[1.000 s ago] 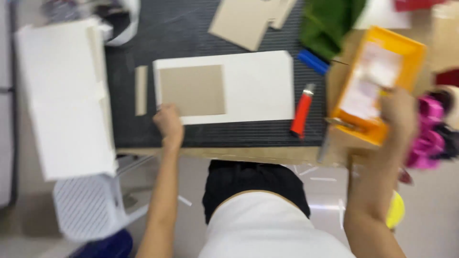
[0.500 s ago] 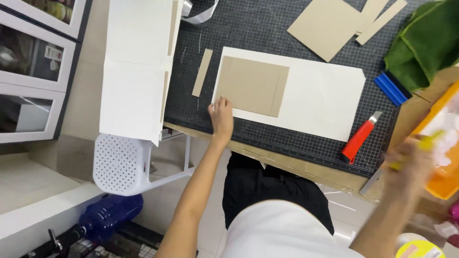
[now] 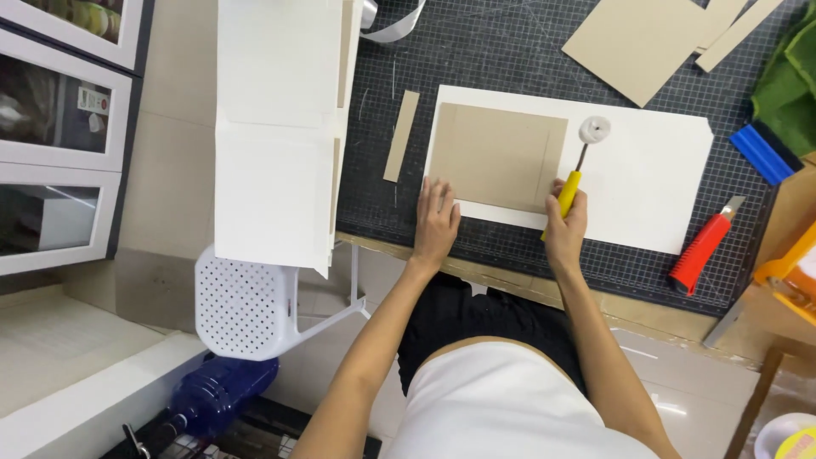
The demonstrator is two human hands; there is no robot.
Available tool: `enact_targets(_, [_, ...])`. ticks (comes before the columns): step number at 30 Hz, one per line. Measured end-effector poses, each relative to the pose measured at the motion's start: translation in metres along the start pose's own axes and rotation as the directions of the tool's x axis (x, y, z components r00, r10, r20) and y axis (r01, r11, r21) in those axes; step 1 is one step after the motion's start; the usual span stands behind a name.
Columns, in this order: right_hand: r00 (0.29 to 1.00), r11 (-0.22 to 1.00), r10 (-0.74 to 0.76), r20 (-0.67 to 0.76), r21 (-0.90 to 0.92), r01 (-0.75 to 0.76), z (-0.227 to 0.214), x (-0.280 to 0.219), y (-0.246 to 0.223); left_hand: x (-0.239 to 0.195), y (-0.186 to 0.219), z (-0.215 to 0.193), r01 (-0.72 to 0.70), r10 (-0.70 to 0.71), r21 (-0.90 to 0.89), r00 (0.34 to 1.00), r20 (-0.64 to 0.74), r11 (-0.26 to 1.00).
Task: The person assembles a paper craft by placing a brown square onto a white sheet, aligning it with a ruler, and smoothing it with a roller. They then apply a strip of tape along the edge, fold the white sheet over, and press the fold with a blue tool.
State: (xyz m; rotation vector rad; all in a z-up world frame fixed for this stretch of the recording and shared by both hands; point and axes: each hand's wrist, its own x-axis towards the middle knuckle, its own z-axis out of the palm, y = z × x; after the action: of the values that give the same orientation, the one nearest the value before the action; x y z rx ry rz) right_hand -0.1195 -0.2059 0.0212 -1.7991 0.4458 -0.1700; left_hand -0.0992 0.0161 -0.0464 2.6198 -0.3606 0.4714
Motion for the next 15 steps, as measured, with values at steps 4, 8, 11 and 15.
enact_targets(4, [0.999, 0.998, -0.031, -0.039, 0.044, 0.032, 0.005, -0.007, -0.006, -0.001, -0.010, 0.002, -0.034, 0.028, -0.144, 0.999, -0.042, 0.989])
enact_targets(8, [0.998, 0.995, -0.048, -0.036, 0.091, 0.051, 0.006, -0.010, -0.009, -0.001, -0.013, 0.003, -0.015, 0.002, -0.247, 0.998, -0.055, 0.969])
enact_targets(11, [0.999, 0.991, -0.048, -0.019, 0.125, 0.050, 0.006, -0.010, -0.006, -0.001, -0.017, 0.001, -0.005, -0.009, -0.282, 0.999, -0.047, 0.959])
enact_targets(15, [0.998, 0.984, -0.060, -0.018, 0.164, 0.062, 0.006, -0.010, -0.001, 0.003, -0.018, -0.006, 0.002, -0.014, -0.319, 0.999, -0.036, 0.948])
